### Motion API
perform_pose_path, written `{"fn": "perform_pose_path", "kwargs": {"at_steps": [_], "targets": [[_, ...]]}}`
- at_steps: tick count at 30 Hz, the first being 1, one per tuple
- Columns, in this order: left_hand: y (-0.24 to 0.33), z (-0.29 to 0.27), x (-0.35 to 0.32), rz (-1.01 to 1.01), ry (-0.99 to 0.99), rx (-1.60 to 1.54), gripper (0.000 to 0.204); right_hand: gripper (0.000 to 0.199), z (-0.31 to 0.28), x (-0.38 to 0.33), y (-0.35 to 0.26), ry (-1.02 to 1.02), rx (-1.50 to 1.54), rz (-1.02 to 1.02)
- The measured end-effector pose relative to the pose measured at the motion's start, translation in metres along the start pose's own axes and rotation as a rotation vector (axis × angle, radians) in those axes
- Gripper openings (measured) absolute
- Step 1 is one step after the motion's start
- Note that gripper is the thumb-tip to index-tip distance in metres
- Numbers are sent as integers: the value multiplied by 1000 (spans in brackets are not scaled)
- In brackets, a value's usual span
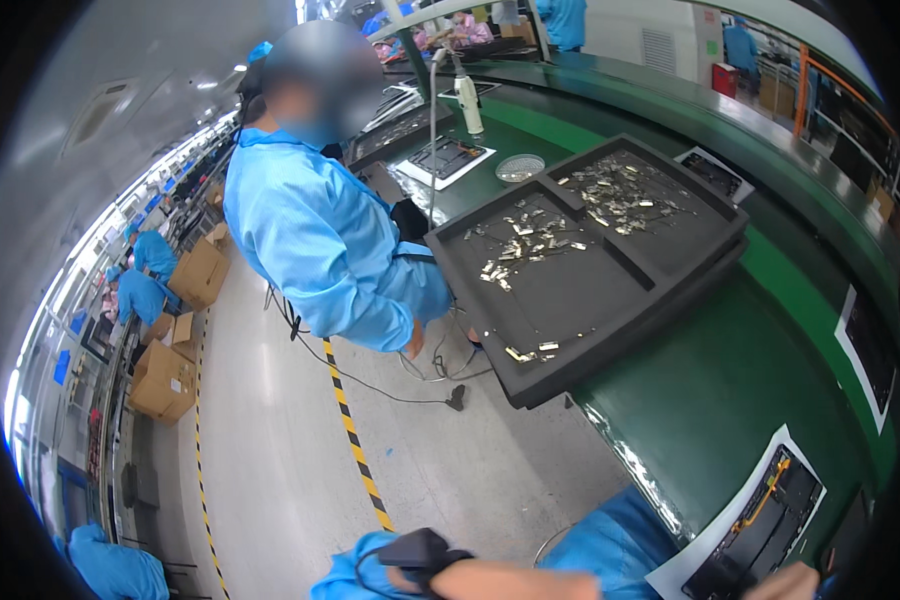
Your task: The person assembles tablet computers on a conveyor belt by using a pointed tool and their hands to fit and press ribbon cables into tablet housings. They then retrieve flex cables from an overhead shelf and peel protective backing off them by hand.
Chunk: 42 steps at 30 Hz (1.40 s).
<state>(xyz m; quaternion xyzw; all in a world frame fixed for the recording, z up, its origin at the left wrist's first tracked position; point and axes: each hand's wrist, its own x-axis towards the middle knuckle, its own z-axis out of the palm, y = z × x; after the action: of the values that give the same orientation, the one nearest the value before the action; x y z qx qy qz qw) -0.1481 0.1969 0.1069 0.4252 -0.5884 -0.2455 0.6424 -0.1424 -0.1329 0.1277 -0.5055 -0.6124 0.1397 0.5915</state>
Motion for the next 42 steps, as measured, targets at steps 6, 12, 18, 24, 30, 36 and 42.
{"fn": "perform_pose_path", "kwargs": {"at_steps": [6, 12, 18, 24, 30, 36, 42], "targets": [[-131, -3, 31, -360, -88, -179, 17, 26, 45, -72, 48, 376, 200, 1080], [-177, 17, 20, -455, -390, -430, 27, 47, 90, -83, 48, 444, 421, 841], [-174, 4, 39, -707, -239, -355, 20, 53, 125, -121, 8, 797, 351, 819], [-131, -34, 95, -799, -197, 376, 4, 46, 141, -155, -14, 764, 124, 776], [-202, -72, 147, -608, 262, 961, 15, 47, 180, -154, 1, 774, 244, 776], [-236, -86, 182, -630, 169, 791, 33, 28, 149, -160, -53, 1134, 154, 815], [-253, -91, 197, -512, 204, 828, 28, 46, 81, -136, -45, 1653, 20, 984]]}}
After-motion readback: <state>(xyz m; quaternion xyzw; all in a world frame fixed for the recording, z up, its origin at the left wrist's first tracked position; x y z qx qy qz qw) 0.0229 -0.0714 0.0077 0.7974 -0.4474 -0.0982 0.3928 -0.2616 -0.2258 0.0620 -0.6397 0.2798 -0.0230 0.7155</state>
